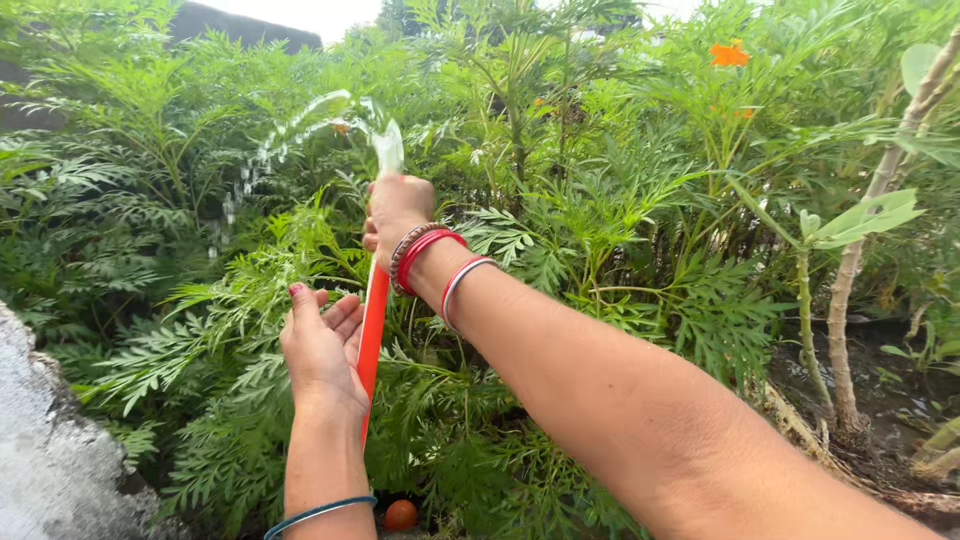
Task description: The person waters various potted plants on a rooftop garden using a hose, controlling the water flow by pinching the end of the hose and moving it between different pots.
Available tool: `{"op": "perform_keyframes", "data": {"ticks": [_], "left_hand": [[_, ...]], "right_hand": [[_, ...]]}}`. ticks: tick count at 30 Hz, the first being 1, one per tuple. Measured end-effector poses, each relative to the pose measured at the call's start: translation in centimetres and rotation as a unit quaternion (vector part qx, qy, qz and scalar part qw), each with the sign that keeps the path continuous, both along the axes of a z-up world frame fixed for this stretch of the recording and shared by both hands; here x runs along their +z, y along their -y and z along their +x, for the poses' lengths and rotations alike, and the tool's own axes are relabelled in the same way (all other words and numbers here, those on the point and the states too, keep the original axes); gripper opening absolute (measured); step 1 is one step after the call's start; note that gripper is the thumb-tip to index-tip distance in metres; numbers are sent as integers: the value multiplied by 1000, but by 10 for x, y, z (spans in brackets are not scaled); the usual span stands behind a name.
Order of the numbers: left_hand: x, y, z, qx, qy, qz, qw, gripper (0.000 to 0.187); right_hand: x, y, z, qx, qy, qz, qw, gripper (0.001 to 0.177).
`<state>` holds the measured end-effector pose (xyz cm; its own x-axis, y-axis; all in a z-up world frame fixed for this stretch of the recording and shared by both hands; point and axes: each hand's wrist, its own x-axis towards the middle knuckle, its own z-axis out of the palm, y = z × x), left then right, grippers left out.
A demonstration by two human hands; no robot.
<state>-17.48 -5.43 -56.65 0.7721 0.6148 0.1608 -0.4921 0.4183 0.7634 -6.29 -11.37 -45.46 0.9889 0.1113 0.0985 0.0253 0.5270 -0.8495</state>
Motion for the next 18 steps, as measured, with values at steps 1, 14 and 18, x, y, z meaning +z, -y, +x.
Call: {"op": "perform_keyframes", "data": {"ticks": [1,14,18], "left_hand": [[0,3,2,-3,-7,4,1000,54],[2,30,5,-8,-62,84,994,61],[4,26,0,4,-71,60,996,58]], "right_hand": [[1,7,3,-44,1,16,999,15],[-1,38,28,-117,-102,17,988,18],[-5,11,29,97,-37,-28,994,15]]}}
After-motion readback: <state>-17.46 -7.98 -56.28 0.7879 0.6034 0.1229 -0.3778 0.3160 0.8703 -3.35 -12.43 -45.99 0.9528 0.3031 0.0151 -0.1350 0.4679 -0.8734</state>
